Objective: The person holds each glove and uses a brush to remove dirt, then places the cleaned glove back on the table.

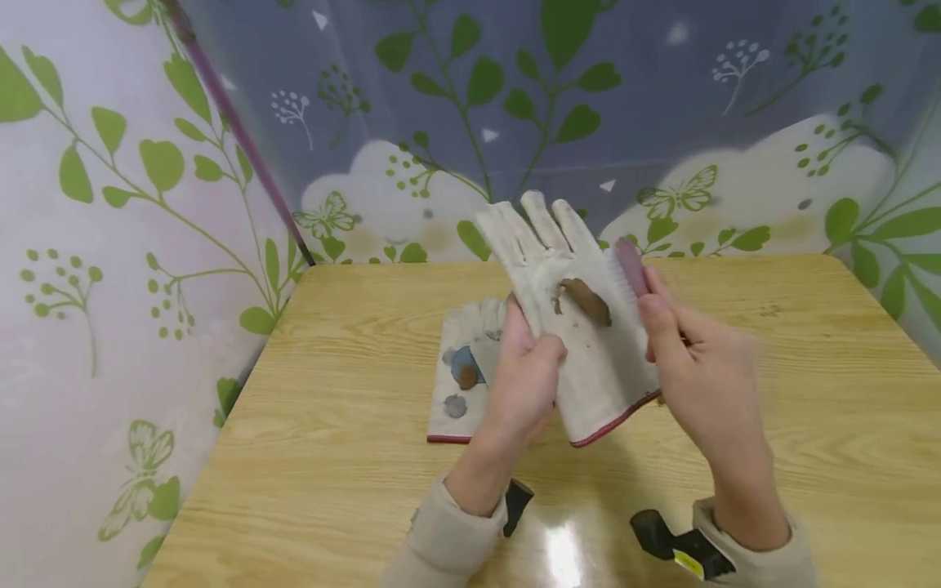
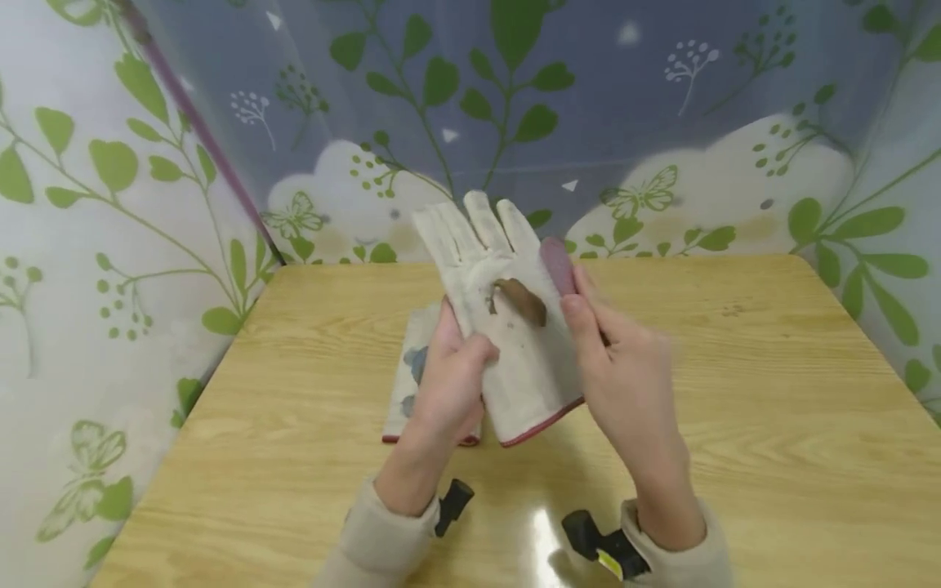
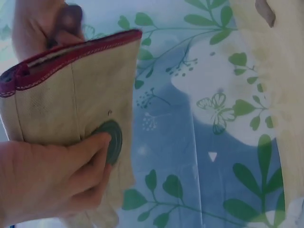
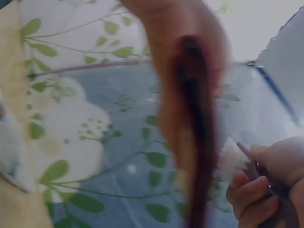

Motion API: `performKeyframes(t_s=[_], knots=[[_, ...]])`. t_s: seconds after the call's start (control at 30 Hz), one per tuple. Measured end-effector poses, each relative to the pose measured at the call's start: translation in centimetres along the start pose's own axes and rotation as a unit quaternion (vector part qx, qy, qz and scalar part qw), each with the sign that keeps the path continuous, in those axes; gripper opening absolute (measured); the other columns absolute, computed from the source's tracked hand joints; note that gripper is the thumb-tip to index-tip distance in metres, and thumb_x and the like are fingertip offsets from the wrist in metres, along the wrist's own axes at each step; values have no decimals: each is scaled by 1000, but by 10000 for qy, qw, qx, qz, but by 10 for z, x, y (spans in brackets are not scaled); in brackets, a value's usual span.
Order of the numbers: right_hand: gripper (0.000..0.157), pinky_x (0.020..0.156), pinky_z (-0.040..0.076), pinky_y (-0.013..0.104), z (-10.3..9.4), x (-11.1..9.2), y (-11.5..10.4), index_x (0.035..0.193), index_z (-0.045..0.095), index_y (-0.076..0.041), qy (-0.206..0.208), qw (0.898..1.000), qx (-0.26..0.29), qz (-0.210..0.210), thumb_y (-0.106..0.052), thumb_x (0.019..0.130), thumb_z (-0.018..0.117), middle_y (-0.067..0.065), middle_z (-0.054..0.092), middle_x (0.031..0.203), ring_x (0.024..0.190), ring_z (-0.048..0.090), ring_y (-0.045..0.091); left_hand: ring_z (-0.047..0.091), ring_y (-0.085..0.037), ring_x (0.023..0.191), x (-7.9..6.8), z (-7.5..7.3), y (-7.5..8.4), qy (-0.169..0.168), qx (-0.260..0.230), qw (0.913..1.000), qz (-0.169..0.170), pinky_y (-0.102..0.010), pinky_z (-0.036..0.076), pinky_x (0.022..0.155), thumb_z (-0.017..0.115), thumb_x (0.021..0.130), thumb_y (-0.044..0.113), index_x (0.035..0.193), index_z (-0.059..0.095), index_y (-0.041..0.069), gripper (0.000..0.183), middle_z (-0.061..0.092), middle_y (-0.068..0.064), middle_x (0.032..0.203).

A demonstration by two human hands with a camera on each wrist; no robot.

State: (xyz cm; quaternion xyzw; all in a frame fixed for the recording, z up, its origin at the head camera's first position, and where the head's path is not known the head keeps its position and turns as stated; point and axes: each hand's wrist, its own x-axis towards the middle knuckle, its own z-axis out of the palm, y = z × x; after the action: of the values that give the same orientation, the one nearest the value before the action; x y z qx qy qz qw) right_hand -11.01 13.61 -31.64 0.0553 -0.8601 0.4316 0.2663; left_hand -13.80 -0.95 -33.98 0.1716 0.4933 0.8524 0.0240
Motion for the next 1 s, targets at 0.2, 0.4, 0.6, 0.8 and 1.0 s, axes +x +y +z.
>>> performKeyframes(t_s=[0.2, 0.4, 0.6, 0.8, 1.0], knots=[[39, 70, 53, 46, 24, -4, -2, 129, 56, -10, -734, 9939, -433, -703, -30, 96, 53, 10, 58, 125, 102, 62, 30, 34, -17, 134, 5, -2, 4, 260, 453, 9986, 115, -37, 30, 109, 29, 78, -17, 148, 17, 16, 78, 31, -1, 149], [44, 59, 47, 36, 17, -13, -13, 133, 53, -13, -1432, 9820, -1043, -658, -38, 96, 49, 14, 61, 122, 77, 61, 22, 30, -21, 135, 7, -5, 18, 501, 18, 9986, 160, -38, 25, 111, 29, 75, -20, 148, 17, 11, 80, 30, -7, 148], [42, 43, 39, 38, 29, -6, -4, 128, 59, -9, 99, 9808, -1352, -1400, -25, 89, 64, 23, 68, 80, 50, 53, 24, 38, -18, 132, 7, -10, 9, -128, 807, 9966, 40, -37, 35, 105, 29, 78, -17, 148, 19, 20, 80, 33, -2, 148], [42, 46, 38, 31, 28, -3, 1, 125, 61, -13, -491, 9836, -958, -1449, -26, 86, 68, 17, 71, 90, 57, 54, 17, 38, -23, 131, 13, -24, 8, 56, 376, 9993, -57, -41, 33, 107, 29, 72, -18, 148, 21, 18, 84, 35, -5, 145], [42, 43, 37, 34, 31, 2, 9, 123, 63, -10, 146, 9799, -1169, -1612, -24, 83, 71, 19, 70, 80, 52, 55, 22, 38, -23, 131, 13, -24, 4, -352, 449, 9974, -447, -43, 36, 105, 27, 73, -17, 150, 15, 22, 87, 32, -3, 148]])
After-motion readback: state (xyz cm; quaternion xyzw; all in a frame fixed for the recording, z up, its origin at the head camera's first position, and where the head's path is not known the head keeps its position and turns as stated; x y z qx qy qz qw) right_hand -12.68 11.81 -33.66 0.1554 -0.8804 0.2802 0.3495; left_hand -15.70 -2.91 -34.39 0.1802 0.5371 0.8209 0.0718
